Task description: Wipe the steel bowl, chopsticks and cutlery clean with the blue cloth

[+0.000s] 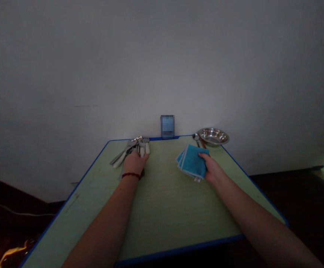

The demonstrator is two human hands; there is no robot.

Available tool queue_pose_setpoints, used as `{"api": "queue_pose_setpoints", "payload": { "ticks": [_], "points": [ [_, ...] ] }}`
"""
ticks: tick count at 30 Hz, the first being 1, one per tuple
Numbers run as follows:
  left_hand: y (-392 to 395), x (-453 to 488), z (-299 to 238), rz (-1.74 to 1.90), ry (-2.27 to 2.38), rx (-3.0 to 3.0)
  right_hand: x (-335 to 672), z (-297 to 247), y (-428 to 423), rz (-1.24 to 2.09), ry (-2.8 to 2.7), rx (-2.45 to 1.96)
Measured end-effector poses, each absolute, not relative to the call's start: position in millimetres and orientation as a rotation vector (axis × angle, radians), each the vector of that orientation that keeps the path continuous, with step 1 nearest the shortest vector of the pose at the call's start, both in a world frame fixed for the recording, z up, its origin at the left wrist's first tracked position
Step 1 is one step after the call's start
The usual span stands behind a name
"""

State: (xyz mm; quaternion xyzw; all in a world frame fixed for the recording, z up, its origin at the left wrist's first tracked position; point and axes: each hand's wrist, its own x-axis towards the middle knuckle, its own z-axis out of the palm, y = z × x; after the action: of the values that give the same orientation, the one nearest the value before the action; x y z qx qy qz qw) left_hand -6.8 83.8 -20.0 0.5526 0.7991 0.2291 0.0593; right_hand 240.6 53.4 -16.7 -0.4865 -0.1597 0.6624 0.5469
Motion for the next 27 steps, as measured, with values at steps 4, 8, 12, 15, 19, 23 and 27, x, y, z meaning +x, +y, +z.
{"api": "queue_pose_setpoints", "payload": {
  "ticks": [4, 8, 12, 15, 19, 23, 27],
  "points": [
    [85.4, -5.3, -21.0, 0.917, 2.321, 1.580, 240.9, -16.7, 54.0, 1.569, -0.366, -1.171],
    [85.2, -1.7, -23.4, 1.137, 2.116, 1.428, 240.8, -16.5, 54.2, 1.557, -0.358, -1.160],
    [85.3, 4.6, -27.3, 1.341, 1.818, 1.253, 240.1, -16.4, 53.7, 1.572, -0.362, -1.151],
    [85.2, 10.4, -30.1, 1.440, 1.575, 1.110, 239.8, -17.1, 53.7, 1.570, -0.365, -1.147],
    [80.3, 16.1, -31.0, 1.483, 1.316, 0.928, 239.9, -19.5, 54.9, 1.566, -0.383, -1.151],
    [69.7, 19.4, -27.4, 1.447, 1.117, 0.791, 240.1, -22.0, 56.2, 1.558, -0.395, -1.170],
    [58.6, 23.1, -22.4, 1.416, 1.011, 0.702, 239.6, -22.2, 55.6, 1.567, -0.410, -1.165]
  ]
}}
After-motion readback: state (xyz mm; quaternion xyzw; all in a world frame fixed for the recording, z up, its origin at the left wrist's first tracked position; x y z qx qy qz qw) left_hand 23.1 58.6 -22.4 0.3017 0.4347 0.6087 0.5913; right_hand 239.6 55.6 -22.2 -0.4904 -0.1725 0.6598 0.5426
